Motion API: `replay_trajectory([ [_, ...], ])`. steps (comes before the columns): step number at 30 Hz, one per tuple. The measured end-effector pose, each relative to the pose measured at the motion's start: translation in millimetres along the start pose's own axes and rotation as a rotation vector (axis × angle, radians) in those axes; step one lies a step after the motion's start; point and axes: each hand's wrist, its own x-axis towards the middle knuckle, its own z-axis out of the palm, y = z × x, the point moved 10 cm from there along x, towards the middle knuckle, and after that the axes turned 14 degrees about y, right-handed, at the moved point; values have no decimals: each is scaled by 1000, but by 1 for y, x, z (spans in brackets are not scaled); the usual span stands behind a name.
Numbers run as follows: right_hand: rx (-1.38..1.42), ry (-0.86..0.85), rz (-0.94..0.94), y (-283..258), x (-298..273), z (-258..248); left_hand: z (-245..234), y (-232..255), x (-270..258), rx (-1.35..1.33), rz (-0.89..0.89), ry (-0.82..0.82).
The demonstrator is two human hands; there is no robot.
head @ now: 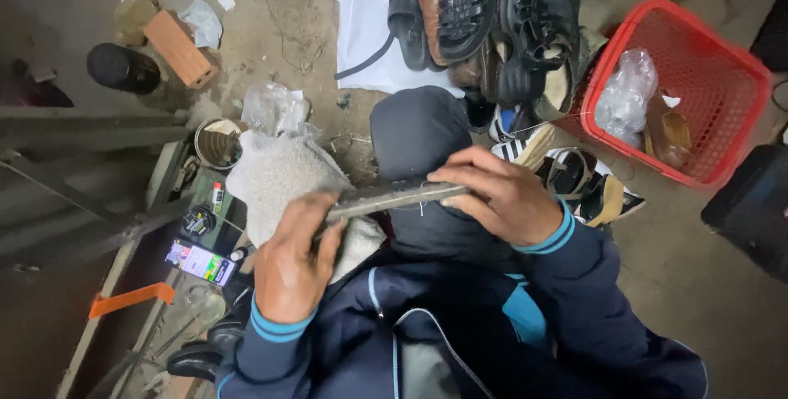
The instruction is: The person sits on the floor and sews a shoe sole using a needle and thread. They repeatedly push the needle through the sole and pull the thread to stitch the shoe while holding it on their lap.
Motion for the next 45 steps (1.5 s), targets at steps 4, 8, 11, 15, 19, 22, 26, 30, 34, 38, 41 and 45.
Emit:
replay_trajectory([
  [4, 122, 123, -21, -13, 19, -6, 2, 6, -19, 60, -21, -61],
  [8, 252, 466, 391, 14, 14, -6, 4, 1, -34, 54, -125, 103],
  [11, 528, 395, 558, 17, 6, 29, 4, 16, -34, -8, -137, 174],
  [15, 931, 198, 540, -6, 10, 66, 23, 47, -39, -109, -39, 113],
  [19, 1037, 225, 533, 6, 10, 63, 30, 54, -35, -272, -98, -63],
  [22, 1404, 105, 652, 4, 5, 69, 20, 38, -30, -247, -207, -45],
  [26, 1656, -123, 805, -5, -10, 91, -2, 32, -17, -228, -209, -6],
  [30, 1691, -269, 792, -24, -15, 93, -20, 49, -10, -300, -87, 48],
  [34, 1617, -289, 853, -26, -18, 93, -25, 62, -4, -281, -1, 76],
  [38, 1506, -289, 829, -24, -17, 90, -27, 65, -7, -253, 72, 112],
  [41, 1483, -287, 801, -27, -14, 87, -28, 66, -8, -207, 116, 135],
  [45, 1433, -309, 819, -36, -11, 82, -27, 67, -9, -134, 164, 144],
])
